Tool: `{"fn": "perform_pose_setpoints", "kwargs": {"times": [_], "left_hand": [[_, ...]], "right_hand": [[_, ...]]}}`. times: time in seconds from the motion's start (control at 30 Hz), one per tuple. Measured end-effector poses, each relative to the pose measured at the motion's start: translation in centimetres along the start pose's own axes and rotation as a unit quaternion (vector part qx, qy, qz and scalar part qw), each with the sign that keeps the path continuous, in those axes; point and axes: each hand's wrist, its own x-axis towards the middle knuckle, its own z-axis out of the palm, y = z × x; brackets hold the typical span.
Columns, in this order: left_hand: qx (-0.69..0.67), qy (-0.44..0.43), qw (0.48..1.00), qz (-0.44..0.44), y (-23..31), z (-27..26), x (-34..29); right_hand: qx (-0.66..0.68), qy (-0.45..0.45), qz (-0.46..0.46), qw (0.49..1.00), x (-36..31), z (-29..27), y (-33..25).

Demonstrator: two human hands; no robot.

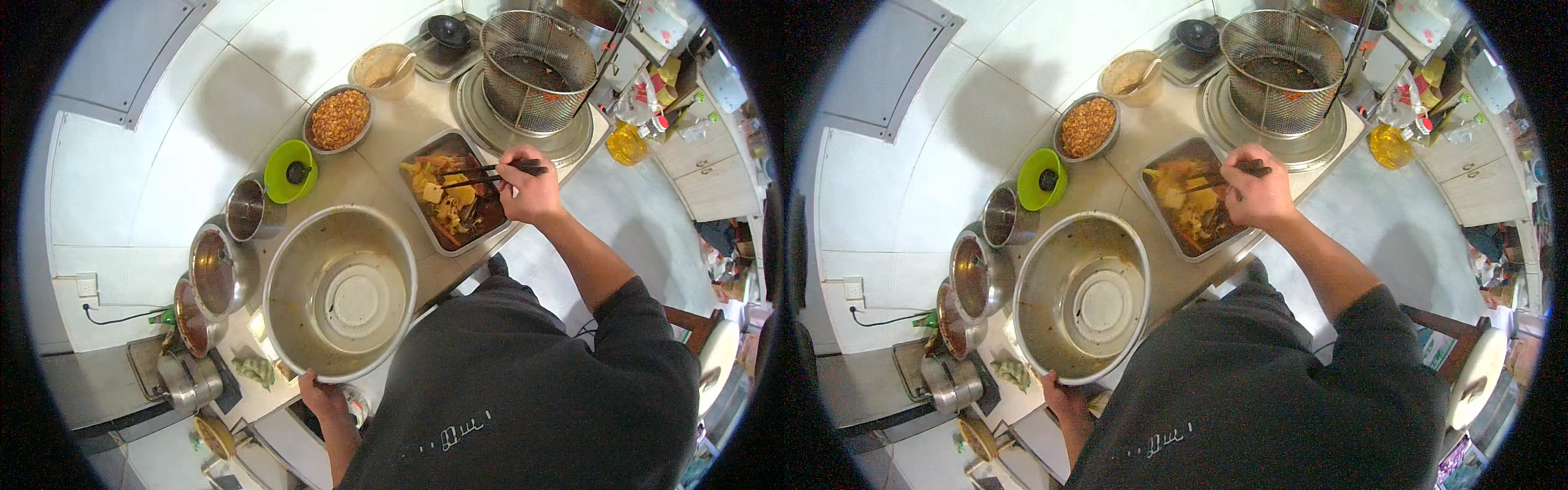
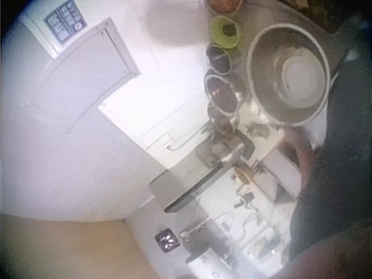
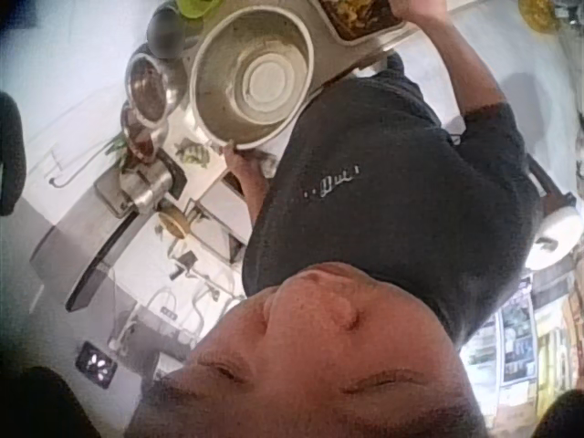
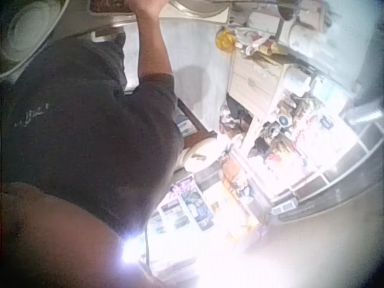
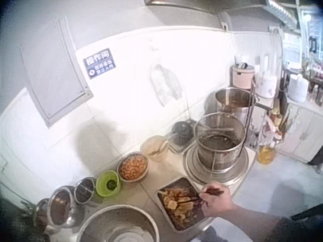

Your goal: The person mixes cooked ingredients in a large metal bowl, adds sauce from a pot, and transfers the mixture to a serving tray. They then scoop rice into a bowl, carry both the tray and rice to a table, and place them down. Finally, they select various raw ingredients from refrigerated display cases using tongs and place them into a clear bowl.

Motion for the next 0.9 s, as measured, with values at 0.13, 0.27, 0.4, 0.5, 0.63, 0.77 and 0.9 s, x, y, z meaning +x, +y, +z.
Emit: {"fn": "perform_pose_setpoints", "kwargs": {"times": [0.13,0.27,0.4,0.5,0.63,0.77,0.9], "left_hand": [[-0.040,-0.092,0.991,-0.088,-2.8,-1.5,2.6],[-0.051,-0.109,0.979,-0.163,-5.5,-0.3,4.2],[-0.073,-0.139,0.972,-0.172,-6.5,2.1,4.7],[-0.072,-0.145,0.969,-0.185,-6.6,3.4,4.5],[-0.019,-0.087,0.972,-0.216,-6.7,2.3,4.0],[0.040,-0.052,0.960,-0.273,-7.7,-1.2,3.2],[0.257,0.040,0.917,-0.304,-9.5,-4.5,1.5]], "right_hand": [[0.276,-0.071,-0.034,0.958,-0.6,4.2,-8.2],[0.141,-0.472,-0.265,0.829,-2.0,13.9,-14.5],[-0.004,-0.604,-0.427,0.673,-3.7,16.8,-14.6],[0.050,-0.603,-0.348,0.716,-0.8,15.6,-11.3],[-0.232,-0.550,-0.281,0.752,12.8,16.3,-2.7],[-0.363,-0.396,-0.059,0.842,24.4,16.1,8.6],[-0.348,-0.322,-0.034,0.880,28.1,18.3,14.2]]}}
